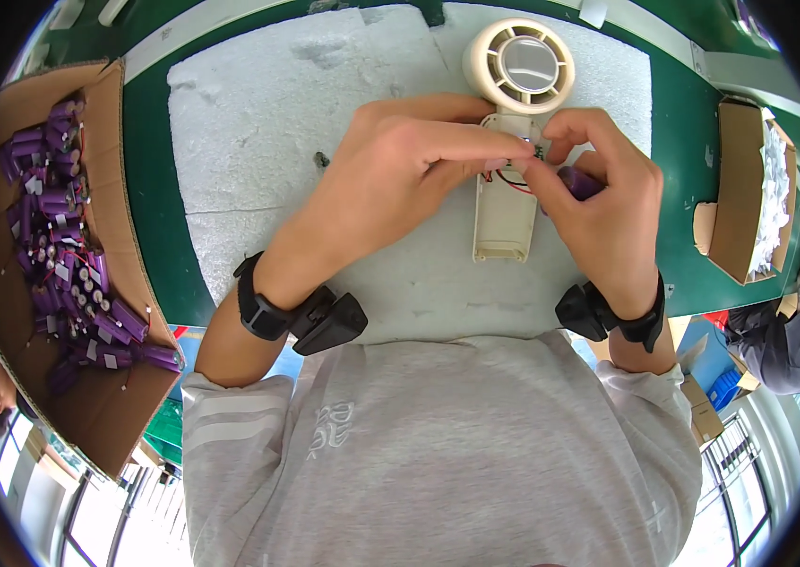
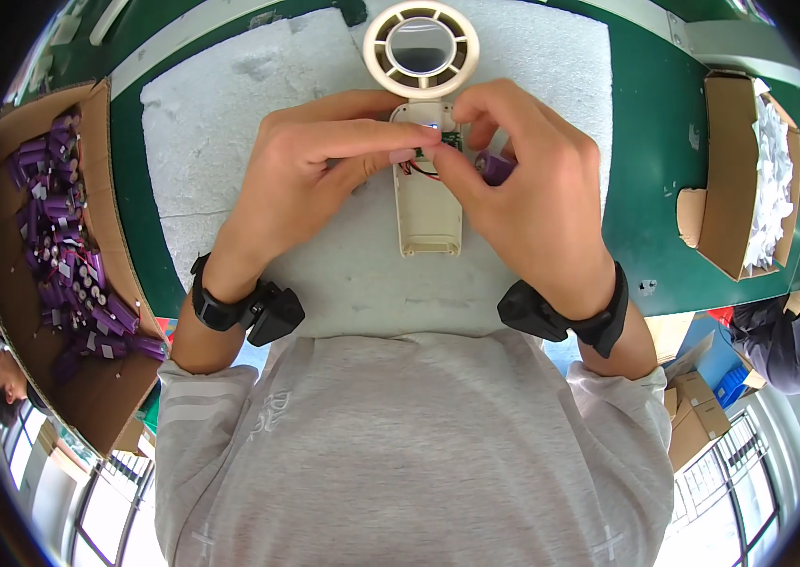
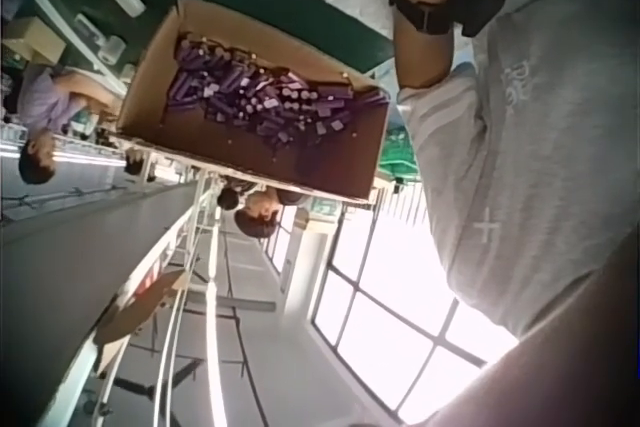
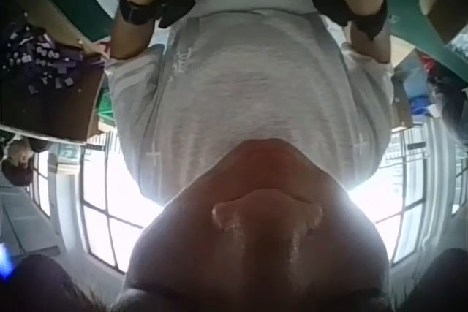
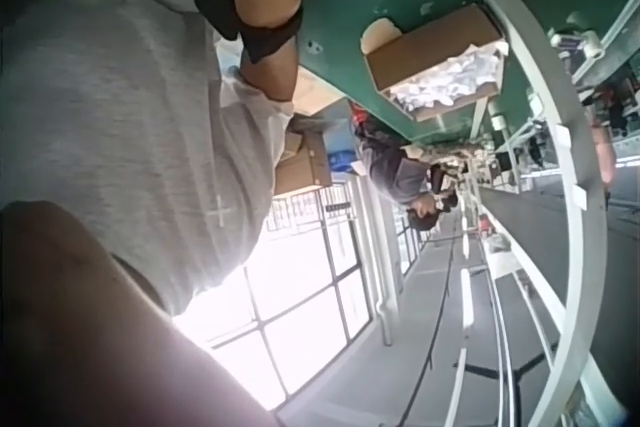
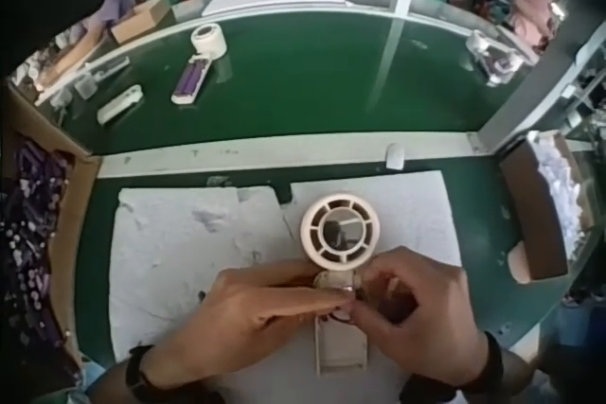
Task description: Assembling electronic components by fitting batteries and circuit boards into plastic housings.
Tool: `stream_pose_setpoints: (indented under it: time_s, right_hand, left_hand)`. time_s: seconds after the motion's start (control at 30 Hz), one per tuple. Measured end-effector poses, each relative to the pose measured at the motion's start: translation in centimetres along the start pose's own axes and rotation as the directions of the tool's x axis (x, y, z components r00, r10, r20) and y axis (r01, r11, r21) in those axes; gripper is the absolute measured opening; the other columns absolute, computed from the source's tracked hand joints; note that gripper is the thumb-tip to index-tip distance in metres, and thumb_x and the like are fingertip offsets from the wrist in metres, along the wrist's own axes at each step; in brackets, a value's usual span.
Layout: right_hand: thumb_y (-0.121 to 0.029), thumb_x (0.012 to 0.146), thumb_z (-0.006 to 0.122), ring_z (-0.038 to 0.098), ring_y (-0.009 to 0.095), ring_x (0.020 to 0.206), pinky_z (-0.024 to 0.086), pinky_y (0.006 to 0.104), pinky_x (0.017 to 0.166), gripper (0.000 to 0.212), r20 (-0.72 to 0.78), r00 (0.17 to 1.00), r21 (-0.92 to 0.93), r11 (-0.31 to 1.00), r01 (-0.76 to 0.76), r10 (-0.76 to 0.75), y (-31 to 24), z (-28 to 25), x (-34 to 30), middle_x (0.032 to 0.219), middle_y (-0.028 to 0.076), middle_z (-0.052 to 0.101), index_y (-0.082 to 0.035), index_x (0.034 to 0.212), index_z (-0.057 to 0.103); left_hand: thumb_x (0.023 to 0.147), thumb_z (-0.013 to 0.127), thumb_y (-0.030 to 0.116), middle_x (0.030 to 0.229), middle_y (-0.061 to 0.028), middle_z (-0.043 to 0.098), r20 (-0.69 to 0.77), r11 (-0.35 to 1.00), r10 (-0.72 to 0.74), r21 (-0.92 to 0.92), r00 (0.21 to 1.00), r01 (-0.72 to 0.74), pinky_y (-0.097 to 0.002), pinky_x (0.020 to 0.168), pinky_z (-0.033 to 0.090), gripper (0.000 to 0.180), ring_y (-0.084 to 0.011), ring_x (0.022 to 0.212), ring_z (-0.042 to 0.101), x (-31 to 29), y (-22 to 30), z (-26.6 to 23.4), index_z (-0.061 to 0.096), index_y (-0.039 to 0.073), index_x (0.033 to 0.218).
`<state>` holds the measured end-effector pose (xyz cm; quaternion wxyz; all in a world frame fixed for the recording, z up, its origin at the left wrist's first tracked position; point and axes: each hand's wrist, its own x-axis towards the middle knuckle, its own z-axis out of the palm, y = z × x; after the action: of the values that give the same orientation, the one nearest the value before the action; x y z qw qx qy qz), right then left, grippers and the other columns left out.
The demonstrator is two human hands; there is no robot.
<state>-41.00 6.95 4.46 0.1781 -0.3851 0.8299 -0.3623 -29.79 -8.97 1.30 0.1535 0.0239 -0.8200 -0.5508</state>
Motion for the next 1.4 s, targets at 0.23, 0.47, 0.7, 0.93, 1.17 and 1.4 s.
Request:
stream_pose_setpoints:
  time_s: [0.23, 0.47, 0.7, 0.93, 1.17, 1.4]
  right_hand:
    - [-0.002, 0.074, 0.073, 0.052, 0.012, 0.055, 0.042, 0.0234, 0.051, 0.037, 0.323, 0.94, 0.212, 0.976, 0.044, -0.113, 1.0, -2.2, 0.7, 0.076, 0.005, 0.056, -0.005, 0.105, 0.054]
    - [0.001, 0.076, 0.068, 0.053, 0.012, 0.058, 0.043, 0.0242, 0.051, 0.039, 0.308, 0.951, 0.346, 0.931, -0.119, 0.007, 0.7, -3.4, 0.5, 0.092, 0.009, 0.059, -0.004, 0.113, 0.055]
    - [-0.008, 0.08, 0.071, 0.059, 0.014, 0.057, 0.044, 0.0256, 0.05, 0.024, -0.072, 0.993, -0.09, 0.992, 0.09, -0.097, -1.2, -4.4, -1.1, 0.096, 0.01, 0.064, 0.001, 0.101, 0.063]
    - [-0.034, 0.083, 0.071, 0.052, 0.013, 0.049, 0.038, 0.0226, 0.041, 0.032, -0.115, 0.512, 0.323, 0.455, 0.83, -0.851, -6.0, -5.9, -2.6, 0.074, 0.002, 0.064, -0.004, 0.073, 0.064]
    - [-0.037, 0.088, 0.062, 0.052, 0.01, 0.048, 0.036, 0.019, 0.04, 0.034, -0.243, 0.475, 0.233, 0.424, 0.875, -0.846, -6.4, -5.5, -3.3, 0.073, 0.0, 0.066, -0.01, 0.069, 0.068]
    - [-0.034, 0.088, 0.062, 0.052, 0.01, 0.049, 0.035, 0.019, 0.041, 0.03, -0.234, 0.453, 0.215, 0.409, 0.887, -0.86, -6.3, -5.5, -3.8, 0.074, -0.002, 0.066, -0.011, 0.071, 0.068]
  left_hand:
    - [0.079, 0.064, -0.005, 0.097, -0.0136, 0.065, 0.046, 0.994, 0.003, 0.113, 0.999, -0.008, -0.0317, 0.067, 0.053, 0.028, -0.0254, 0.079, 0.066, 0.6, 0.7, -0.6, 0.071, 0.009, 0.102]
    - [0.079, 0.063, -0.009, 0.103, -0.0121, 0.064, -0.033, 0.998, -0.042, 0.051, 0.999, 0.043, -0.0303, 0.07, 0.052, 0.034, -0.023, 0.086, 0.064, 0.3, 0.2, -1.8, 0.069, 0.008, 0.107]
    - [0.076, 0.063, -0.006, 0.107, -0.011, 0.06, -0.006, 0.998, -0.062, -0.03, 0.998, 0.062, -0.03, 0.075, 0.051, 0.036, -0.0233, 0.09, 0.063, 0.2, 0.4, -1.4, 0.067, 0.009, 0.108]
    - [0.074, 0.063, -0.009, 0.107, -0.0098, 0.06, -0.046, 0.973, -0.198, -0.13, 0.979, 0.19, -0.0288, 0.078, 0.051, 0.037, -0.0197, 0.093, 0.062, -0.1, 0.3, -2.2, 0.067, 0.006, 0.107]
    - [0.074, 0.062, -0.01, 0.107, -0.0108, 0.06, 0.005, 0.97, -0.207, -0.127, 0.978, 0.206, -0.0288, 0.08, 0.051, 0.038, -0.0207, 0.093, 0.062, 0.4, 0.1, -1.8, 0.068, 0.006, 0.108]
    - [0.074, 0.063, -0.009, 0.108, -0.011, 0.06, -0.002, 0.971, -0.203, -0.128, 0.979, 0.202, -0.029, 0.08, 0.051, 0.038, -0.0212, 0.094, 0.062, 0.2, 0.2, -1.7, 0.068, 0.006, 0.108]
